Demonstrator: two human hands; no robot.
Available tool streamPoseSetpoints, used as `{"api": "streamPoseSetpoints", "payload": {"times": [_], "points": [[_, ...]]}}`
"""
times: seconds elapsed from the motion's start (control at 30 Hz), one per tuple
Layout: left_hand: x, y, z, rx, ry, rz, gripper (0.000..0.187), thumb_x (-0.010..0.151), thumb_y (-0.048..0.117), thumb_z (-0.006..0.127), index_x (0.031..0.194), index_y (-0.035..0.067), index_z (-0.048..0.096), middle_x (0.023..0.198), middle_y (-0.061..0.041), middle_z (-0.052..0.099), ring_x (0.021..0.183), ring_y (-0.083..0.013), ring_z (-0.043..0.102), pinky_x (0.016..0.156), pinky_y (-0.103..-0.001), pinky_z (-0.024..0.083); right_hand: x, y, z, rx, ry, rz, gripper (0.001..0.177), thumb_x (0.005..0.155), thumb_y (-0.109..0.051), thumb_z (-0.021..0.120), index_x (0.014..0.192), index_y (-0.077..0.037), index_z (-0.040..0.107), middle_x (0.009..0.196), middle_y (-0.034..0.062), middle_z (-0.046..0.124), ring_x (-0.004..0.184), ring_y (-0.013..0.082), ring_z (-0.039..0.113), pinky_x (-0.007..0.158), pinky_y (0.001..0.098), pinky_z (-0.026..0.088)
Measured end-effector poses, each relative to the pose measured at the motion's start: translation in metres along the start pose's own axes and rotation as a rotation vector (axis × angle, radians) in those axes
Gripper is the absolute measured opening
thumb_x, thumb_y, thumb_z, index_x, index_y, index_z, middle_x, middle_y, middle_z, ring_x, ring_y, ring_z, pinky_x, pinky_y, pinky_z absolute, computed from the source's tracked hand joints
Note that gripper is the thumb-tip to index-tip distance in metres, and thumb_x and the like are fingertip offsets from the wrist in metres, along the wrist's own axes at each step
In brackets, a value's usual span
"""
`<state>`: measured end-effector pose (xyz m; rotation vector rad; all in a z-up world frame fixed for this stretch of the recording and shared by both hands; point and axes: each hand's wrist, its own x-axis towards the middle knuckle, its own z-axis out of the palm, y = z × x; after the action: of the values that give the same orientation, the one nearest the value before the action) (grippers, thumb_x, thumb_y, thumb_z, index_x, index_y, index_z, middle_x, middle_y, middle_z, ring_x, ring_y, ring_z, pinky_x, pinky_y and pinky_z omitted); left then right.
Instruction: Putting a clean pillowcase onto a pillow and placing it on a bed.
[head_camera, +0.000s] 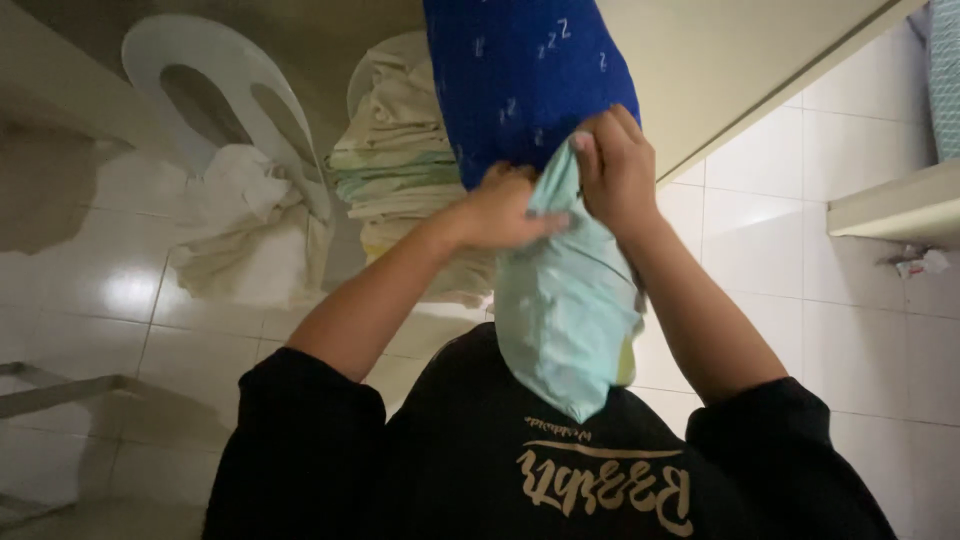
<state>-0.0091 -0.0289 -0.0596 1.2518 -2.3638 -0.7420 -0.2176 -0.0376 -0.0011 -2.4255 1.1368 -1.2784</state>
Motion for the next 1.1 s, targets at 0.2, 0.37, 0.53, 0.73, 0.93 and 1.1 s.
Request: {"api": "streamPoseSetpoints", "payload": {"times": [0.2,0.37,0.53,0.73,0.93,1.1], "points": [[-0.014,-0.029,-0.020,-0.516,0.066,-0.111,0.044,0.097,0.036,0.062,0.130,0.007,0.066,0.109,-0.017,0.073,0.098,-0.0281,0.070,0.092,-0.035,0.053,0.012,0.018,-0.060,0.369,-0.498,0.129,0.038,0.076,-0.023,0.087,0.103,-0.004,0.067,0.101,0.0118,0.061,0.086,0.0283,0.060,0.074,0.0377,0.052],[-0.025,-0.030,-0.036,-0.583,0.149,-0.042,0.042,0.091,0.021,0.065,0.131,0.008,0.064,0.121,-0.012,0.071,0.112,-0.0275,0.064,0.098,-0.035,0.049,-0.028,0.013,-0.048,0.114,-0.304,-0.002,0.039,0.076,-0.023,0.088,0.105,-0.004,0.069,0.113,0.0139,0.065,0.106,0.0304,0.063,0.091,0.0365,0.054],[-0.041,0.050,-0.076,0.125,0.408,0.119,0.042,0.069,0.013,0.069,0.111,0.010,0.071,0.115,-0.012,0.071,0.110,-0.0338,0.061,0.100,-0.046,0.045,-0.044,0.005,-0.018,0.053,-0.104,-0.002,0.008,0.100,-0.006,0.072,0.107,-0.005,0.067,0.112,0.0148,0.072,0.099,0.0291,0.072,0.085,0.0351,0.058],[-0.025,-0.006,-0.015,-0.130,0.364,0.185,0.052,0.082,0.024,0.070,0.129,0.005,0.059,0.127,-0.014,0.071,0.118,-0.0312,0.068,0.104,-0.044,0.050,-0.027,-0.003,-0.008,0.142,-0.106,0.323,0.007,0.105,-0.007,0.064,0.102,-0.001,0.066,0.084,0.0152,0.067,0.069,0.0299,0.066,0.067,0.0380,0.052],[-0.021,0.012,-0.047,-0.315,0.100,-0.090,0.076,0.086,0.047,0.078,0.141,0.002,0.051,0.122,-0.020,0.071,0.110,-0.0307,0.071,0.095,-0.040,0.055,0.009,0.002,0.010,-0.058,0.121,0.097,0.003,0.106,-0.003,0.066,0.102,-0.002,0.066,0.094,0.0154,0.068,0.078,0.0335,0.067,0.069,0.0411,0.053],[-0.017,-0.057,-0.016,-0.472,-0.015,-0.297,0.050,0.096,0.041,0.067,0.133,0.008,0.066,0.117,-0.011,0.076,0.104,-0.0226,0.072,0.092,-0.036,0.055,0.025,0.028,0.041,-0.254,0.095,-0.133,0.006,0.098,-0.010,0.072,0.102,-0.006,0.069,0.106,0.0111,0.070,0.093,0.0330,0.068,0.075,0.0434,0.055]]}}
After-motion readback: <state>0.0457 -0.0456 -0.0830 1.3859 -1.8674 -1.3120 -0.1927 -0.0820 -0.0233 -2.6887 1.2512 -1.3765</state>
